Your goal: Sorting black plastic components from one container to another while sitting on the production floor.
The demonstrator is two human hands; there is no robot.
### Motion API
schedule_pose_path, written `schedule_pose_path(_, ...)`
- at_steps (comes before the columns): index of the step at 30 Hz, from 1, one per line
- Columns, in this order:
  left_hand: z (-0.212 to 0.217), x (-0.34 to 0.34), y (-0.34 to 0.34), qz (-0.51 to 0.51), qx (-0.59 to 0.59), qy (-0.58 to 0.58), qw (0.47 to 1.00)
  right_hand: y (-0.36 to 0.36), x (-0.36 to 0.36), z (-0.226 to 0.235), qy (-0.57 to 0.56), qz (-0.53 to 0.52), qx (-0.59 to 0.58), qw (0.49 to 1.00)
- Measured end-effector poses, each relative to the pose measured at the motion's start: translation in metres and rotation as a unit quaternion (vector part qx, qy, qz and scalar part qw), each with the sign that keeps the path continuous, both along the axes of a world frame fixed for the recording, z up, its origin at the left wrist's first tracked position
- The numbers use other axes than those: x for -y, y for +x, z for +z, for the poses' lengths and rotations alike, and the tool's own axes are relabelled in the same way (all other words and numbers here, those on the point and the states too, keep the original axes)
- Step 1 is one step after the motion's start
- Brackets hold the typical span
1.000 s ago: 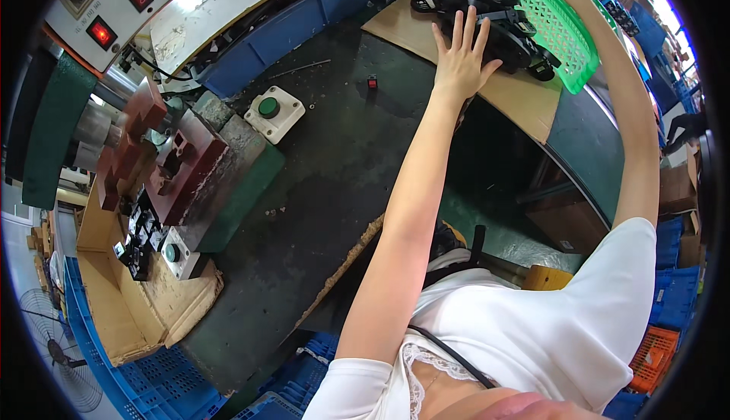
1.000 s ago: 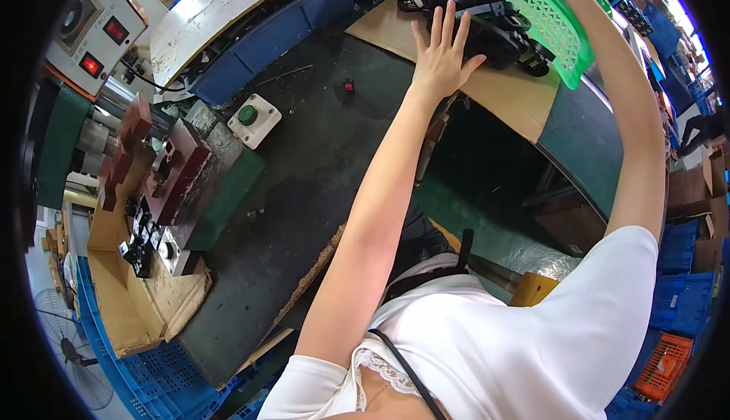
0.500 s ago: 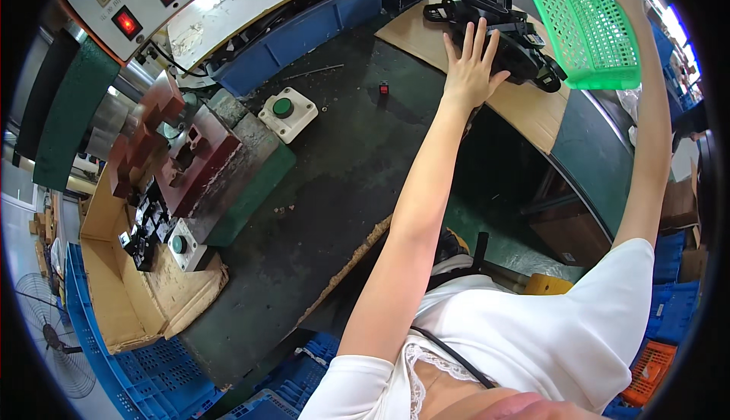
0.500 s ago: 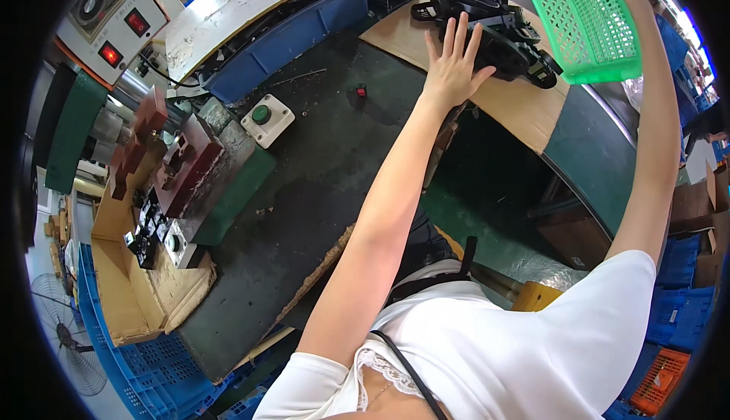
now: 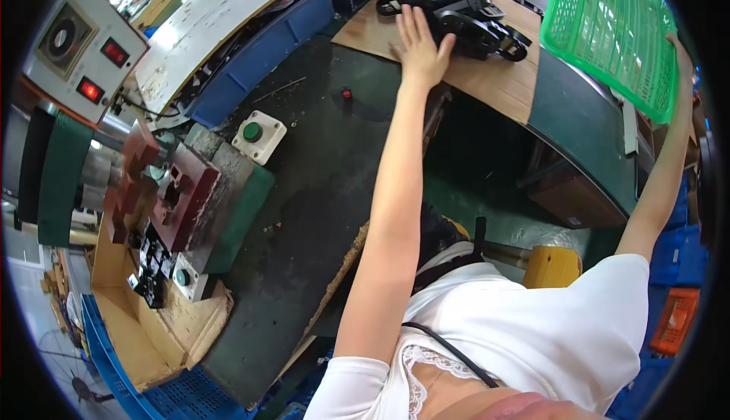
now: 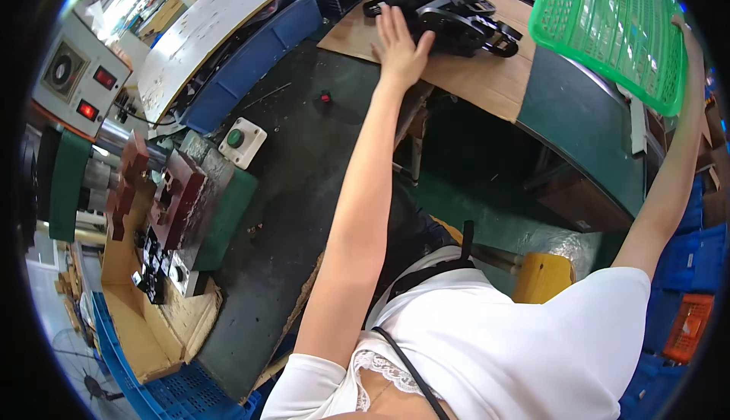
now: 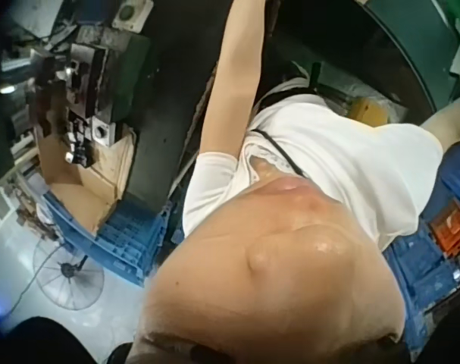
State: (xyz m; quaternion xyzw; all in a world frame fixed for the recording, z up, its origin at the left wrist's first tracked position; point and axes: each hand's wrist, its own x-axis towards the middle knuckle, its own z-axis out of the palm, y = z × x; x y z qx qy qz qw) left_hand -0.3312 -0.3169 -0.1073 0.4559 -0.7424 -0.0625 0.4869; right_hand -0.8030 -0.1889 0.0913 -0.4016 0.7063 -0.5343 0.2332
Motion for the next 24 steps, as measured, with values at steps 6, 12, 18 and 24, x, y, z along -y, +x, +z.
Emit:
schedule_pose_path(6, -0.004, -0.008, -0.028, -0.076, -0.040, 0.030, 0.996, -0.015, -0.121, -0.025, -0.050, -0.100, 0.058, 0.992)
schedule_pose_path(12, 0.000, -0.013, -0.025, -0.042, 0.004, 0.079, 0.996, -0.007, -0.142, -0.062, -0.009, -0.036, 0.152, 0.988)
schedule_pose_path(18, -0.003, -0.012, -0.035, -0.051, 0.009, 0.062, 0.997, -0.151, -0.154, -0.082, 0.271, -0.038, -0.097, 0.957)
schedule_pose_path(24, -0.003, -0.007, -0.015, -0.023, 0.052, 0.054, 0.997, -0.114, -0.038, 0.004, 0.079, -0.129, -0.647, 0.747)
